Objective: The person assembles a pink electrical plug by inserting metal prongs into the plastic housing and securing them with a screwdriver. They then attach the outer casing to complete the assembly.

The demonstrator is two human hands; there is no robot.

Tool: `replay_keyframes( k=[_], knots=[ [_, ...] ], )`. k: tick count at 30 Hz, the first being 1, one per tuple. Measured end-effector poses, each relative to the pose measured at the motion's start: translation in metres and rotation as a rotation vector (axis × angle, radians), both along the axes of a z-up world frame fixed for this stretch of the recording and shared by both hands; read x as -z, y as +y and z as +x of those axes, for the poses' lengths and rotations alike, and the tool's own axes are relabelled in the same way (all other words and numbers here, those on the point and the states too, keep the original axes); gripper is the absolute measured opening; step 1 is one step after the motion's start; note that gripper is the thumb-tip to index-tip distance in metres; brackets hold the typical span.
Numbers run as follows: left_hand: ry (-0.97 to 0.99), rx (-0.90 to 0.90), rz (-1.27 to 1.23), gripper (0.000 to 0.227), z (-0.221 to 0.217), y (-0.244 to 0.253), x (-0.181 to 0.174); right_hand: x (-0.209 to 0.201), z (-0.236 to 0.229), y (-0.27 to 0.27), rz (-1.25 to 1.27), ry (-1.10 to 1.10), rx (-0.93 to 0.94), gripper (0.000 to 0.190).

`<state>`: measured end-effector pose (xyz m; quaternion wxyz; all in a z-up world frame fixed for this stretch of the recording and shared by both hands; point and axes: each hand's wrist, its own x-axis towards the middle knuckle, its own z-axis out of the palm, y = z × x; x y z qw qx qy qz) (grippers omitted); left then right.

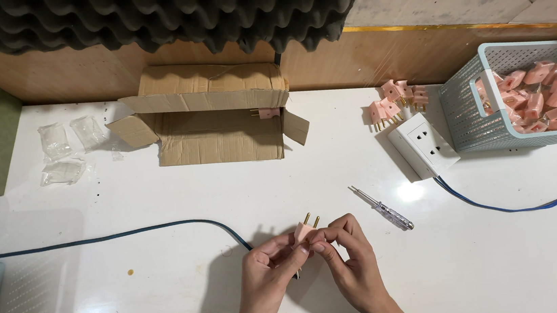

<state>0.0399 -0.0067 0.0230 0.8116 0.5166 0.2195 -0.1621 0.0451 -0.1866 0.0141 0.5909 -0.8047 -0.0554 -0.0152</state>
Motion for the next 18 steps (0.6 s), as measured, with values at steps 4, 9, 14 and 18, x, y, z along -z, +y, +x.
replay_keyframes(
  k=[4, 9, 14, 18],
  knots=[
    [-0.010, -0.016, 0.027, 0.024, -0.003, -0.002, 0.015, 0.013, 0.000, -0.006, -0.096, -0.032, 0.001, 0.019],
    [-0.011, 0.055, 0.076, 0.029, 0.002, -0.001, -0.002, 0.018, 0.000, -0.009, -0.296, -0.223, 0.050, 0.010],
    [-0.038, 0.089, 0.097, 0.035, 0.003, 0.000, -0.009, 0.005, 0.001, -0.007, -0.234, -0.106, 0.154, 0.013],
    [0.108, 0.064, 0.105, 0.040, 0.004, -0.002, -0.007, 0.004, 0.008, -0.030, -0.214, -0.120, 0.198, 0.025]
  ],
)
